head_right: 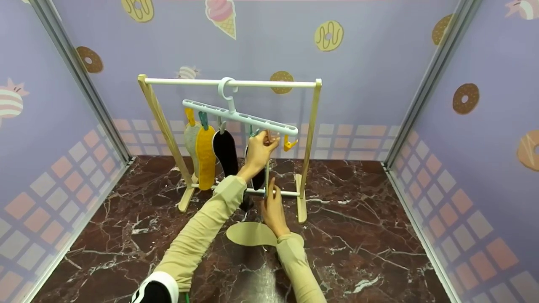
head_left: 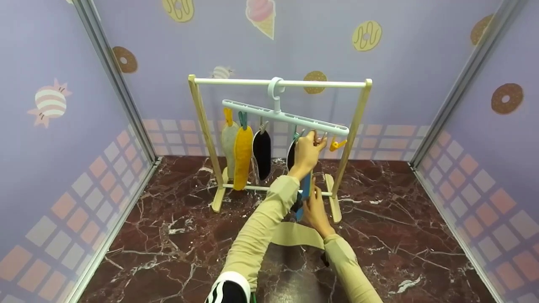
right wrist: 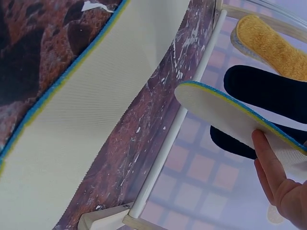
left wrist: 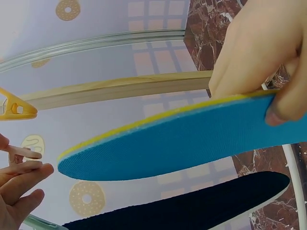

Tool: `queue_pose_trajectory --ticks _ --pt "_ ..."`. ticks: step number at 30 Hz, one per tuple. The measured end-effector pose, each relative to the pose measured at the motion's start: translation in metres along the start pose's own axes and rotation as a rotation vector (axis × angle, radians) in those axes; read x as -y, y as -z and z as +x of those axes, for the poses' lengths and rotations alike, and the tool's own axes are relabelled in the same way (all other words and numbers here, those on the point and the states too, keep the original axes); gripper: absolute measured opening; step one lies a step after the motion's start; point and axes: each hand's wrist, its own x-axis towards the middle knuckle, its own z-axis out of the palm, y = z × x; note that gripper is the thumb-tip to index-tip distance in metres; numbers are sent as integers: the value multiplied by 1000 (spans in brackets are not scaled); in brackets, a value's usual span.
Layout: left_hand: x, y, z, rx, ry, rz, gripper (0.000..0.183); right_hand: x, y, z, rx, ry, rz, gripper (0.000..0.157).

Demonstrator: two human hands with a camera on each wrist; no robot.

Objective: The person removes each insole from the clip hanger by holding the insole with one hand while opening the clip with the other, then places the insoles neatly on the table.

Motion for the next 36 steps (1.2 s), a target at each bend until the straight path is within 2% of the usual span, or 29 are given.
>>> queue_pose_trajectory --ticks 5,7,10,17,23,31,36 --pt "0 -2 -2 -2 -10 23 25 -1 3 -3 10 -22 9 67" --pt "1 -4 -2 -30 -43 38 26 -1 4 -3 4 -25 7 65" --pt "1 -6 -2 -50 -57 46 28 -2 5 -5 -2 -32 2 65" --pt "-4 -8 -5 -74 -59 63 28 -4 6 -9 0 -26 13 64" --pt "-5 -10 -5 -109 -82 27 31 -3 7 -10 2 -21 -7 64" --pt "-8 -10 -6 -169 -112 -25 47 -4 7 -11 -30 17 -20 63" --pt "-8 -12 -7 -191 -130 -39 59 -4 8 -13 -28 5 -24 63"
